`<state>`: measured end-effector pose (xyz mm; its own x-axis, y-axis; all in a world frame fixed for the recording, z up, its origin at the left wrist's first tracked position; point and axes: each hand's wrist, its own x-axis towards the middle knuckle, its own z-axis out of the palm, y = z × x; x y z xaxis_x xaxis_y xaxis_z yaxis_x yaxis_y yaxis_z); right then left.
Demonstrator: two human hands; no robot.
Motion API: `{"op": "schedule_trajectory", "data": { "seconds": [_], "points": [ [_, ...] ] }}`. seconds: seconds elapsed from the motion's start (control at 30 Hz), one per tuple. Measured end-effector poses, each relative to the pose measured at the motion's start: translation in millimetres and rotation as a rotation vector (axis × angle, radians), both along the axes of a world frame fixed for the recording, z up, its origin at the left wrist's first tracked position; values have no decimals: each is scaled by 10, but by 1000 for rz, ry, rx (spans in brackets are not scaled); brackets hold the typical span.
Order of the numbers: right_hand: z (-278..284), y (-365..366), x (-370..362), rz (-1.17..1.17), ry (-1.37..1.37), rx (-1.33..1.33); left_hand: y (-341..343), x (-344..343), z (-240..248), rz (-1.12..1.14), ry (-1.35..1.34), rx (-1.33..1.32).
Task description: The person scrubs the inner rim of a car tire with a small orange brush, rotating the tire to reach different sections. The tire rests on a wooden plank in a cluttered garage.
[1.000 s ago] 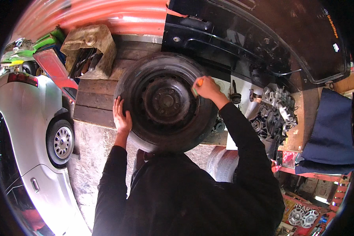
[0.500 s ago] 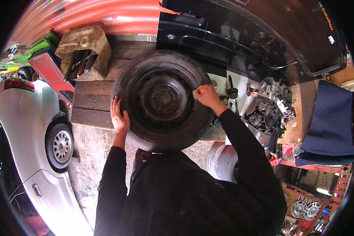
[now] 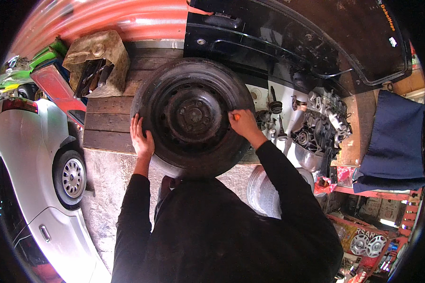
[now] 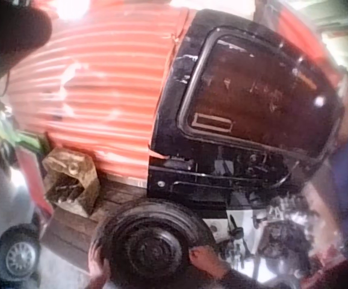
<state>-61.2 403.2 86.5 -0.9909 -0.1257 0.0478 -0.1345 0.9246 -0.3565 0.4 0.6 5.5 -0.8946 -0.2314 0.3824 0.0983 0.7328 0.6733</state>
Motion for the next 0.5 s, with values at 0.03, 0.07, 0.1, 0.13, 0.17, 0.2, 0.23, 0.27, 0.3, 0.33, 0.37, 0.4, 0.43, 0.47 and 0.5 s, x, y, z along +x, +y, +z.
{"op": "schedule_trajectory", "data": {
  "seconds": [0.03, 0.07, 0.1, 0.13, 0.17, 0.2, 0.23, 0.27, 0.3, 0.33, 0.37, 0.4, 0.43, 0.47, 0.5],
  "points": [
    [92, -53, 101, -12, -64, 10, -14, 13, -9, 3, 2, -3],
    [199, -104, 186, -22, -127, 20, -32, 29, -18, 8, 5, -5],
    [282, -121, 227, -39, -188, 32, -24, 24, -16, 6, 10, -5],
    [280, -106, 209, -65, -158, 40, -13, 10, -15, 0, 23, -1],
    [265, -84, 165, -89, -129, 47, -1, -11, -17, -6, 35, 3],
    [270, -92, 127, -116, -102, 50, 1, -18, -7, -14, 45, 3],
    [277, -102, 72, -121, -55, 40, 6, -11, 2, -8, 41, -4],
    [284, -113, -2, -125, -9, 31, 13, -3, 11, -1, 37, -11],
    [287, -118, -50, -132, 36, 22, 23, 10, 2, 3, 31, -17],
    [273, -132, -91, -120, 41, 23, 16, 9, -3, 1, 36, -17],
    [255, -159, -125, -107, 46, 25, 2, -7, -5, -1, 41, -16],
    [223, -181, -136, -92, 51, 27, -4, -12, -12, 0, 46, -15],
    [176, -192, -102, -78, 35, 47, 2, -11, -20, -2, 51, -14],
    [120, -198, -40, -66, 19, 66, 7, -9, -28, -6, 56, -12],
    [88, -227, 17, -49, 5, 83, -4, -5, -22, -5, 61, -13]
  ]
}}
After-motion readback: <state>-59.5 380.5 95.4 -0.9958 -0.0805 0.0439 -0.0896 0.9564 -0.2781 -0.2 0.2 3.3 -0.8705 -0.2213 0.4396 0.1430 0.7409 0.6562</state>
